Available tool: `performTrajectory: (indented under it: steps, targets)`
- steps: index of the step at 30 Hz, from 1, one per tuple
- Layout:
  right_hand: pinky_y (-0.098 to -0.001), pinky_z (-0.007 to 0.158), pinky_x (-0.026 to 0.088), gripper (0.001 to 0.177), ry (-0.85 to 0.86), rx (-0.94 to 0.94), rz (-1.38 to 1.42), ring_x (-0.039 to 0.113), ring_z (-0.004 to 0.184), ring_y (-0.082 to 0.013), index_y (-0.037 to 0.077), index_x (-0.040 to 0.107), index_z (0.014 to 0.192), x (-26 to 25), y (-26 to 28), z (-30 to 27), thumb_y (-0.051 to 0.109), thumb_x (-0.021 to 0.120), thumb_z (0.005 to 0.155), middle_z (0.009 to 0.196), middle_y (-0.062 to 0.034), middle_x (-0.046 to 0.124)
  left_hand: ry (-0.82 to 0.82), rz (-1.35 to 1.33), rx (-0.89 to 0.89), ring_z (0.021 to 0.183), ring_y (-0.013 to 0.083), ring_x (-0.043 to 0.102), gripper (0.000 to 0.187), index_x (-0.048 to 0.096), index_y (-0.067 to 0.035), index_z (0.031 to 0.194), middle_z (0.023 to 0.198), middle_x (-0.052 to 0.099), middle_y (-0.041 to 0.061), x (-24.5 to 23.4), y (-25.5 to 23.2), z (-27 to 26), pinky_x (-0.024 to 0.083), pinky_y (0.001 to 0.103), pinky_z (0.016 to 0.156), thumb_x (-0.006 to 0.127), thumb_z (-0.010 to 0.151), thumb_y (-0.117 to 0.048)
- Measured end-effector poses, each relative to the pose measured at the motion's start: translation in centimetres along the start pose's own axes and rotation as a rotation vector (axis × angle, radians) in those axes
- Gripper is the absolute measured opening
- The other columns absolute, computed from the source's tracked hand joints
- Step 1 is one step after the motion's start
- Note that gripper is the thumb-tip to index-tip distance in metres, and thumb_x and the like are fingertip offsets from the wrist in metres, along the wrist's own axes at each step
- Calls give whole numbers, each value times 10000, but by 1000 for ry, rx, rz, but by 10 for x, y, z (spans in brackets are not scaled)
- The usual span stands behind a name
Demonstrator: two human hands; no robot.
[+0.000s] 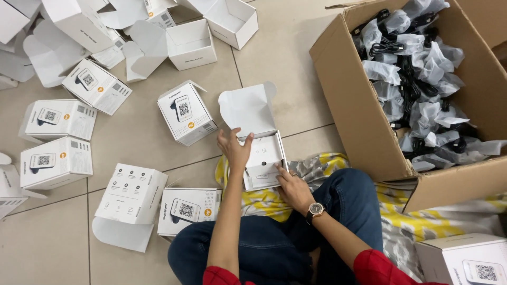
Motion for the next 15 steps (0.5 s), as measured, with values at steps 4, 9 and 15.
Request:
performTrajectory:
  steps: [4, 9, 15]
  targets:
    - [-401, 768, 586, 404, -49, -38, -21, 686, 919, -269, 1, 655, 1180, 7, -6, -1, 111, 724, 797, 1545, -89, 454, 339, -131, -320, 1283, 401, 456, 723, 531, 16, 1383, 1365, 505, 254, 52, 58, 3, 307, 507, 1145, 768, 872, -436]
    - [-383, 749, 590, 456, -2, -9, -38, 684, 875, -248, 40, 637, 1269, 13, -10, -1, 103, 734, 828, 1575, -69, 434, 278, -228, -107, 1401, 469, 339, 652, 385, 85, 1522, 1514, 383, 323, 20, 31, -19, 312, 529, 1140, 547, 1065, -351]
    - [-397, 834, 584, 501, 54, 17, -47, 666, 978, -263, 71, 614, 1319, 8, -4, 1, 125, 734, 836, 1609, -40, 407, 257, -127, -52, 1410, 466, 354, 542, 434, 26, 1512, 1530, 395, 298, -18, 13, -63, 325, 528, 1142, 508, 1082, -295]
Point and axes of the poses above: each hand's wrist, its own z-axis towards the middle knuckle, its own x-axis out of the palm, y = z × x, the point moved 1 cm from there along z, towards the middle knuckle
